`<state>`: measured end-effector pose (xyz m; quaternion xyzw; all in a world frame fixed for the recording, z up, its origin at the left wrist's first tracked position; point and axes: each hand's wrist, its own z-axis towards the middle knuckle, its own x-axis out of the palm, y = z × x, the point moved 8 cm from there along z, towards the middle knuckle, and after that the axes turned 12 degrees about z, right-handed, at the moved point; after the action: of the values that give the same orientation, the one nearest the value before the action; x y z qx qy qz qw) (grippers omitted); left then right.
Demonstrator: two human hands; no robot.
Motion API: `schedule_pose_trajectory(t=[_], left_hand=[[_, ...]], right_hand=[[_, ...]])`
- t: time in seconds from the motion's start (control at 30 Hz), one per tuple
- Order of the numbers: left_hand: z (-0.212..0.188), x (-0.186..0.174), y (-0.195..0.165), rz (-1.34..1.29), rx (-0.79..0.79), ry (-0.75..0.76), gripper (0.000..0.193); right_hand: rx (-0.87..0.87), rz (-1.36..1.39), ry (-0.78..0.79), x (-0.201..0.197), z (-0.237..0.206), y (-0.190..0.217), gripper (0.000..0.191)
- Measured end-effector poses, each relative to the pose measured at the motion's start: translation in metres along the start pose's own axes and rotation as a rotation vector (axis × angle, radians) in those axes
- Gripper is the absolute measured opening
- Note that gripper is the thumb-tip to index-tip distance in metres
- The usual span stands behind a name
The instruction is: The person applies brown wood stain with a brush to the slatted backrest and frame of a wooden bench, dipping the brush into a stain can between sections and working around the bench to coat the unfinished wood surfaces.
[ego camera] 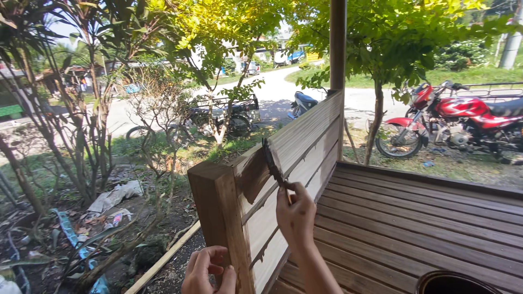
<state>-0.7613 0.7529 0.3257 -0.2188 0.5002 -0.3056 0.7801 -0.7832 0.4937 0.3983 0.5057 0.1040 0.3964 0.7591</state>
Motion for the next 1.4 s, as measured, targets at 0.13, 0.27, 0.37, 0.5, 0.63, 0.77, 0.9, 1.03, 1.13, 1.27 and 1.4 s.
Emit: schedule_pose_trajectory(t=[0.13,0.27,0.37,0.5,0.63,0.77,0.9,1.03,1.13,1.27,1.4], left_hand=[[0.002,-0.001,0.014,0.026,-0.038,-0.034,0.039],[0.002,-0.009,0.008,0.026,0.008,-0.090,0.037],[0.002,-0.013,-0.006,0.040,0.039,-0.061,0.035],[-0.006,-0.018,-0.019,0.075,0.011,0.015,0.034],[-0.007,-0.023,-0.030,0.082,0.017,0.053,0.034],[-0.015,-0.019,-0.035,0.081,-0.011,0.045,0.034],[-0.029,-0.009,-0.040,0.068,-0.001,0.047,0.034],[-0.037,-0.006,-0.039,0.053,0.008,0.049,0.035],[-0.043,-0.012,-0.035,0.043,0.009,0.065,0.036],[-0.054,-0.024,-0.025,0.042,-0.097,0.147,0.036],[-0.077,-0.033,-0.015,-0.004,-0.127,0.235,0.035]], right_hand=[[-0.217,-0.147,0.141,-0.011,-0.014,0.048,0.020],[-0.219,-0.595,0.467,-0.003,0.012,0.081,0.020],[-0.316,-0.747,0.546,0.004,0.080,0.114,0.019],[-0.404,-0.848,0.657,0.023,0.115,0.135,0.020],[-0.526,-0.646,0.882,0.035,0.087,0.147,0.022],[-0.453,-0.759,0.798,0.031,0.103,0.141,0.024],[-0.372,-0.767,0.622,0.021,0.107,0.119,0.020],[-0.352,-0.508,0.532,0.003,0.037,0.083,0.018],[-0.229,-0.365,0.356,-0.017,-0.007,0.046,0.019],[-0.040,-0.237,0.128,-0.022,0.009,0.006,0.020],[0.094,-0.100,0.106,-0.021,0.000,-0.026,0.020]])
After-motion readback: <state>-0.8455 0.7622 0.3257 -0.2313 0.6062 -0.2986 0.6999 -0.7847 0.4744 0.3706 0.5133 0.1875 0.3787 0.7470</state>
